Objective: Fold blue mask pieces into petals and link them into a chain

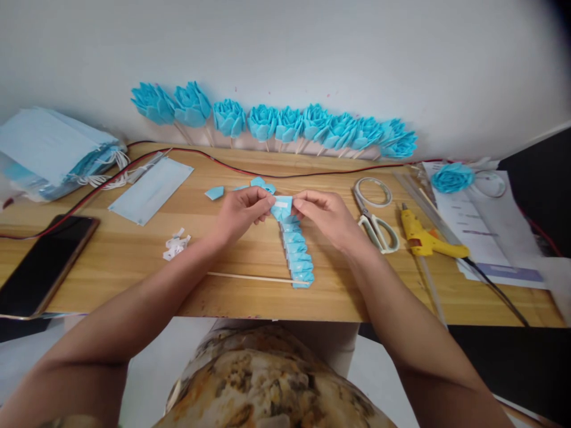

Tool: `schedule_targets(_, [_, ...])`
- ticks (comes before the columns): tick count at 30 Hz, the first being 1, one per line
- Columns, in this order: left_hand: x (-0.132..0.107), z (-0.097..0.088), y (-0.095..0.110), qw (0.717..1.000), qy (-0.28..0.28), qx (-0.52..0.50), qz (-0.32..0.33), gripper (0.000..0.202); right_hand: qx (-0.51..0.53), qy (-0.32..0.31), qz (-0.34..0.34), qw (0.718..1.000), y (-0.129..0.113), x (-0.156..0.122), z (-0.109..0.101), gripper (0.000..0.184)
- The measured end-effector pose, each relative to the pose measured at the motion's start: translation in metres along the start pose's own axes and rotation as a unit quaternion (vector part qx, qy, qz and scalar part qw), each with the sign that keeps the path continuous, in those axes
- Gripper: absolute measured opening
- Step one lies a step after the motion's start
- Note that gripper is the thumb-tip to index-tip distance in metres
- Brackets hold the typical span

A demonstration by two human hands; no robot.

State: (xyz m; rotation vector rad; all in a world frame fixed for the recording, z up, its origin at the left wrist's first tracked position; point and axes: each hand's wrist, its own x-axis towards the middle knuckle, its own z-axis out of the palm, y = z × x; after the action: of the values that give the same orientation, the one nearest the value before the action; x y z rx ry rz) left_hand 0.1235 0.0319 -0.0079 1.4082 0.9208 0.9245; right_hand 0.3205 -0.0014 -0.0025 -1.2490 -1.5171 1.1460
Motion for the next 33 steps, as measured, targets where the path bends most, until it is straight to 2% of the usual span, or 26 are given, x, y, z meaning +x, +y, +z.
schedule_targets(6, [0.001,0.0,-0.005,1.0,0.002,0.014,0.018,0.028,0.002,-0.006,0.003,1.0,0.0,-0.001,0.003,0.021])
schedule_targets(9, [0.0,0.001,-0.007,0.995,0.058,0.036,0.073,0.021,-0.003,0.02,-0.005,1.0,0.001,-0.001,0.006,0.02])
schedule_targets(12, [-0.004,0.004,-0.005,0.971,0.111,0.117,0.176,0.014,-0.026,0.058,-0.021,0.998,0.0,-0.002,0.01,0.019])
schedule_targets(15, [-0.007,0.005,-0.004,0.932,0.099,0.224,0.267,0.011,-0.055,0.082,-0.036,0.994,-0.002,-0.003,0.014,0.015])
schedule_targets(17, [-0.007,0.006,-0.005,0.912,0.094,0.265,0.298,0.012,-0.083,0.094,-0.055,0.991,-0.002,-0.004,0.016,0.012])
schedule_targets(22, [-0.006,0.005,-0.01,0.896,0.109,0.299,0.31,0.011,-0.152,0.114,-0.128,0.974,0.003,-0.005,0.02,0.009])
schedule_targets(27, [-0.005,0.004,-0.012,0.882,0.116,0.324,0.323,0.01,-0.23,0.139,-0.196,0.943,0.009,-0.004,0.022,0.01])
schedule_targets(33, [-0.004,0.005,-0.016,0.873,0.124,0.343,0.323,0.01,-0.284,0.147,-0.246,0.915,0.009,-0.005,0.023,0.011])
